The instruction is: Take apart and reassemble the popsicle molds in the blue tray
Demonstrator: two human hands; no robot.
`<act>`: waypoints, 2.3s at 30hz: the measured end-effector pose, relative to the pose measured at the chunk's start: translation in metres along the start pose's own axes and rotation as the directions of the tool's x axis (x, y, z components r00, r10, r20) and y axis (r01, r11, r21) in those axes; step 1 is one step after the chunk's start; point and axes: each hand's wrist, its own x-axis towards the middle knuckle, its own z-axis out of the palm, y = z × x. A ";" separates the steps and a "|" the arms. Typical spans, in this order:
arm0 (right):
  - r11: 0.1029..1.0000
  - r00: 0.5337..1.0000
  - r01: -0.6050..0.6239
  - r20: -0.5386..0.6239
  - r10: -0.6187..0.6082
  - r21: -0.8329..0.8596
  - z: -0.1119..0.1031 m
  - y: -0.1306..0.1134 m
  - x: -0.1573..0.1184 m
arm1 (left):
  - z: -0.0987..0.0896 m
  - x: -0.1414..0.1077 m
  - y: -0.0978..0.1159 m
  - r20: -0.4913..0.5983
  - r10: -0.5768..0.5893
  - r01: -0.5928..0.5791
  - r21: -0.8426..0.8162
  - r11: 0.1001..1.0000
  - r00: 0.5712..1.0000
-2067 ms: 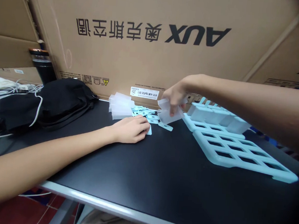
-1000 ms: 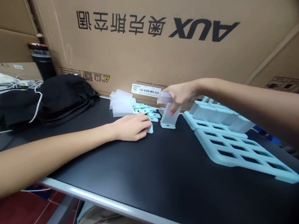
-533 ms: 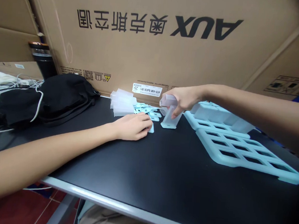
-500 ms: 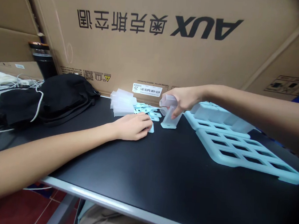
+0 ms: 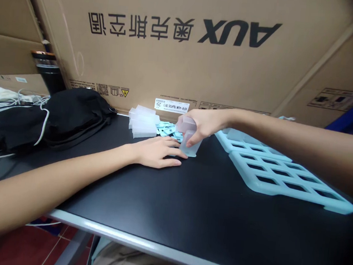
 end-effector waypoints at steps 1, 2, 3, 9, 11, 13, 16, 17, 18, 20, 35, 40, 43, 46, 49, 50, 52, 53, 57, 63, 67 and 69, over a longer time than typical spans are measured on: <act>1.000 1.000 -0.002 -0.005 0.002 0.009 0.001 0.000 0.000 | 0.000 0.000 0.000 0.004 -0.005 0.005 -0.009 1.000 1.000; 1.000 1.000 -0.006 -0.007 0.006 0.015 0.003 0.000 0.000 | 0.000 0.000 -0.001 0.006 -0.007 0.007 -0.015 1.000 1.000; 1.000 1.000 -0.011 -0.010 0.011 0.017 0.004 0.001 0.000 | 0.000 0.000 -0.001 0.005 -0.009 0.009 -0.021 1.000 1.000; 1.000 0.999 -0.014 -0.050 0.013 -0.006 0.010 0.004 0.000 | 0.000 -0.001 0.000 -0.023 0.002 -0.002 -0.023 1.000 1.000; 1.000 0.999 -0.014 -0.043 0.013 -0.018 0.010 0.003 0.000 | -0.002 -0.001 0.001 -0.028 0.014 -0.014 -0.001 1.000 1.000; 0.999 0.999 -0.021 -0.033 0.020 -0.029 0.009 0.001 0.000 | -0.004 -0.001 0.002 -0.035 0.012 -0.011 0.038 0.999 0.999; 0.999 0.999 -0.027 -0.036 0.026 -0.024 0.009 0.001 0.000 | -0.007 -0.001 0.006 -0.073 -0.084 0.094 0.137 0.986 0.994; 0.999 0.999 -0.029 -0.035 0.028 -0.017 0.010 0.003 0.000 | -0.008 -0.001 0.007 -0.097 -0.133 0.148 0.172 0.974 0.986; 0.999 0.999 -0.035 -0.028 0.035 -0.009 0.010 0.006 0.000 | -0.008 -0.002 0.008 -0.124 -0.179 0.201 0.206 0.958 0.976; 0.998 0.998 -0.064 -0.006 0.064 0.004 0.011 0.012 -0.001 | -0.008 -0.002 0.009 -0.164 -0.250 0.285 0.256 0.924 0.954; 0.971 0.982 -0.185 0.073 0.176 0.150 0.021 0.031 -0.026 | -0.048 -0.016 -0.003 -0.051 -0.404 0.379 0.470 0.797 0.913; 0.976 0.987 -0.163 0.036 0.159 0.143 0.028 0.022 -0.038 | -0.035 -0.015 -0.005 0.050 -0.355 0.319 0.334 0.887 0.934; 0.973 0.990 -0.130 -0.028 0.138 0.192 0.039 0.008 -0.057 | -0.029 -0.016 -0.006 0.043 -0.308 0.292 0.219 0.931 0.950; 0.960 0.987 -0.120 -0.072 0.143 0.252 0.048 -0.004 -0.076 | -0.023 -0.016 -0.008 0.005 -0.316 0.310 0.179 0.934 0.949; 0.957 0.988 -0.129 -0.045 0.146 0.260 0.052 -0.007 -0.083 | -0.019 -0.014 -0.011 0.038 -0.307 0.304 0.074 0.950 0.951; 0.955 0.989 -0.131 -0.030 0.144 0.264 0.053 -0.007 -0.084 | -0.018 -0.014 -0.011 0.050 -0.290 0.289 0.025 0.957 0.956; 0.952 0.991 -0.130 -0.006 0.137 0.277 0.052 -0.006 -0.085 | -0.018 -0.013 -0.010 0.053 -0.246 0.248 -0.038 0.968 0.968; 0.952 0.991 -0.126 0.000 0.131 0.281 0.052 -0.006 -0.087 | -0.018 -0.012 -0.010 0.047 -0.221 0.222 -0.038 0.974 0.974; 0.966 0.990 -0.100 -0.068 0.120 0.239 0.050 -0.004 -0.099 | -0.018 -0.012 -0.004 0.007 -0.135 0.134 0.045 0.990 0.991; 0.932 0.925 -0.114 -0.306 0.225 0.343 0.050 0.008 -0.111 | -0.015 -0.012 -0.002 0.004 -0.139 0.139 -0.067 0.988 0.990; 0.855 0.811 -0.030 -0.488 0.323 0.517 0.055 0.019 -0.104 | -0.011 -0.008 -0.001 -0.073 -0.175 0.145 -0.304 0.942 0.982; 0.787 0.771 0.059 -0.529 0.354 0.614 0.059 0.021 -0.099 | -0.009 -0.005 0.001 -0.110 -0.203 0.142 -0.408 0.902 0.973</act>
